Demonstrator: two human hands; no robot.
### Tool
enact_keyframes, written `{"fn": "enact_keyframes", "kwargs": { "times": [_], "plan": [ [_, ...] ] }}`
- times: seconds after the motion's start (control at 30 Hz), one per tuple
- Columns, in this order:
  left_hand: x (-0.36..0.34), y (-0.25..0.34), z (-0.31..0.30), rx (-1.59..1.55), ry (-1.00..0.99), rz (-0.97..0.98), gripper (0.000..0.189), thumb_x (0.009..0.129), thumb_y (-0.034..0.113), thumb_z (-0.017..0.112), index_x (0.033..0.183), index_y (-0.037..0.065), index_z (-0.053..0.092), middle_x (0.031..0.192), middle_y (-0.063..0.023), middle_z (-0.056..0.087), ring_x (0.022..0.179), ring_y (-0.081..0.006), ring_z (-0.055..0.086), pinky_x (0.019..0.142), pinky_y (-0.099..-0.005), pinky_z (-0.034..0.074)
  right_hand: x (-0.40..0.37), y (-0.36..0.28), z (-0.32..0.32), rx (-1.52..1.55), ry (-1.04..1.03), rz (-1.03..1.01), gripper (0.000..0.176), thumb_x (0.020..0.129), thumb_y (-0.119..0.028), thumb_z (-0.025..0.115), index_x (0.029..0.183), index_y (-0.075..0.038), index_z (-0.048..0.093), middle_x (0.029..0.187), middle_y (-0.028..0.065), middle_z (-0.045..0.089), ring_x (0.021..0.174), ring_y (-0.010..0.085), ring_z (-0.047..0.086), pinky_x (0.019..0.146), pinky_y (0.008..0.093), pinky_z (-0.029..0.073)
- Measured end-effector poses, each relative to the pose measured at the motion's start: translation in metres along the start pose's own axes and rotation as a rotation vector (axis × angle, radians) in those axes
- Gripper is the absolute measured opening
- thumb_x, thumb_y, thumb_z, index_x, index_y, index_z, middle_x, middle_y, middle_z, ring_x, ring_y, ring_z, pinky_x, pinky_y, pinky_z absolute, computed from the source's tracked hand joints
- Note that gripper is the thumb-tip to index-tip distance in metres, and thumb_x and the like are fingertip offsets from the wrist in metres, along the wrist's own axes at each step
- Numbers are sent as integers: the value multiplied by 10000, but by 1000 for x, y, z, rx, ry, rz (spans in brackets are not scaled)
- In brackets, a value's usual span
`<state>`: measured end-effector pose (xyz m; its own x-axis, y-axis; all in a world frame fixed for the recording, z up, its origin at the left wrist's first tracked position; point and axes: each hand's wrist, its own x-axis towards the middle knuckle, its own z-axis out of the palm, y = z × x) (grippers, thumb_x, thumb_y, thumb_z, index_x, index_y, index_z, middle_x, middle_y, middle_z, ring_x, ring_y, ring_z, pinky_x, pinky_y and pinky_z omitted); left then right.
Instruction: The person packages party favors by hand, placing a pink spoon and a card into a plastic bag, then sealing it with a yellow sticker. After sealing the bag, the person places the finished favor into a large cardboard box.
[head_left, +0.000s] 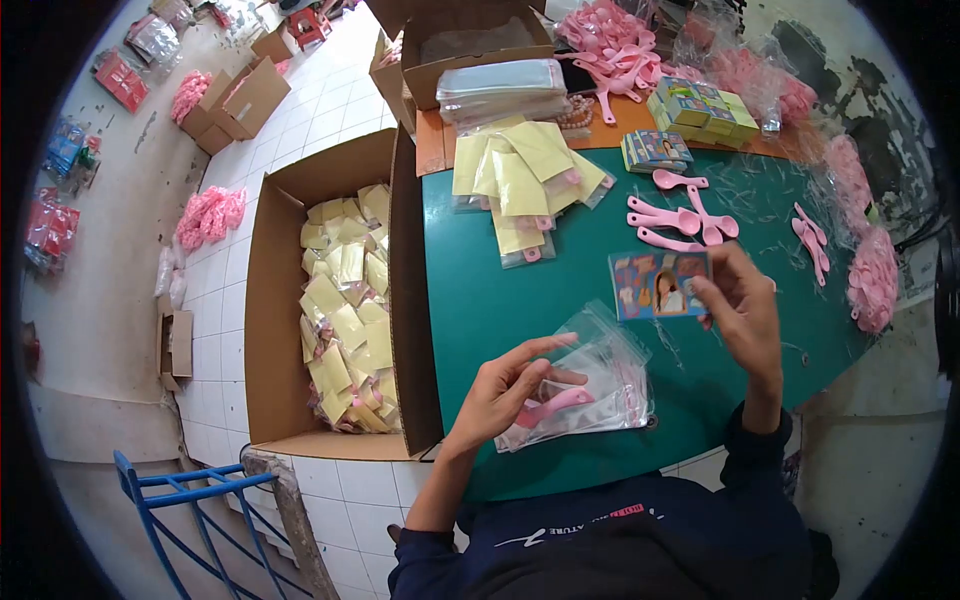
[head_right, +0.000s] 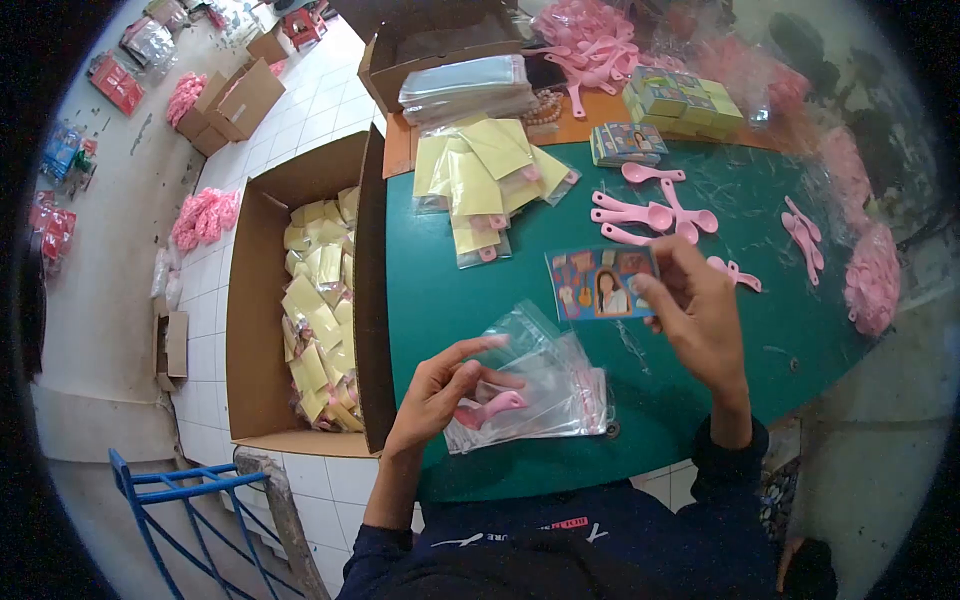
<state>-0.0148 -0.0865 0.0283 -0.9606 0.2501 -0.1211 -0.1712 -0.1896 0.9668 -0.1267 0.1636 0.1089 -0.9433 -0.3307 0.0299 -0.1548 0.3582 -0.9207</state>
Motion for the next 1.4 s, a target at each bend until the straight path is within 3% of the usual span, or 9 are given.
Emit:
{"fn": "enact_keyframes", "kwargs": {
  "times": [0.1,0.2,0.47,0.57,0.7,0.93,1.13,1.23,1.4],
  "plan": [
    [2,1,2,20,-14,-3,338,990,164,369,1279,14,459,986,-149,672,854,-139,642,691,-238,510,-7,11,5,181,-152,88,131,862,-25,586,978,-9,527,848,35,629,678,37,547,502,174,434],
    [2,3,3,69,-14,-54,331,995,182,365,1249,11,492,988,-130,673,847,-131,637,707,-242,514,-16,4,16,278,1,-49,136,860,-21,587,981,-8,526,845,38,628,691,42,556,517,169,442],
    [4,-2,5,133,-5,-66,296,989,176,389,1156,30,585,916,-70,694,758,-61,597,643,-220,486,-20,-9,18,-111,-162,-186,136,793,32,615,928,13,615,809,66,620,634,88,568,551,225,449],
    [4,2,5,122,-54,-97,332,998,203,369,1181,-7,550,985,-112,668,895,-121,616,756,-269,519,-21,-9,17,-136,-177,-217,148,785,28,622,932,13,617,810,73,617,619,102,567,546,228,447],
    [5,-2,5,199,-8,-71,330,991,204,391,1154,-26,564,961,-108,667,872,-127,621,765,-278,519,-22,-7,13,-165,-206,-236,147,785,8,632,931,12,615,801,82,610,608,113,564,541,238,448],
    [5,4,14,419,-67,-21,310,942,207,502,1197,44,566,880,-126,674,748,-115,620,719,-267,492,-20,-6,21,-183,-543,-39,140,786,-64,646,889,12,589,788,104,598,610,168,579,545,286,459],
    [4,6,26,597,-35,-55,497,911,253,552,1369,145,392,819,-115,686,750,-152,651,714,-285,492,-26,15,43,-309,-520,-396,92,791,-80,609,845,-9,588,731,130,572,632,267,571,581,331,460],
    [0,5,23,579,-68,-22,585,895,263,579,1407,148,320,844,-121,690,789,-171,663,725,-294,499,-22,21,38,-115,-722,-152,93,755,-66,650,770,-18,572,680,103,535,628,198,562,585,297,441],
    [-15,-7,-3,282,-120,13,673,847,147,650,1412,100,286,905,-126,678,835,-166,652,762,-293,515,-24,48,35,164,-486,128,213,687,-77,758,690,-25,552,685,-3,544,672,63,494,602,236,412]
  ]
}}
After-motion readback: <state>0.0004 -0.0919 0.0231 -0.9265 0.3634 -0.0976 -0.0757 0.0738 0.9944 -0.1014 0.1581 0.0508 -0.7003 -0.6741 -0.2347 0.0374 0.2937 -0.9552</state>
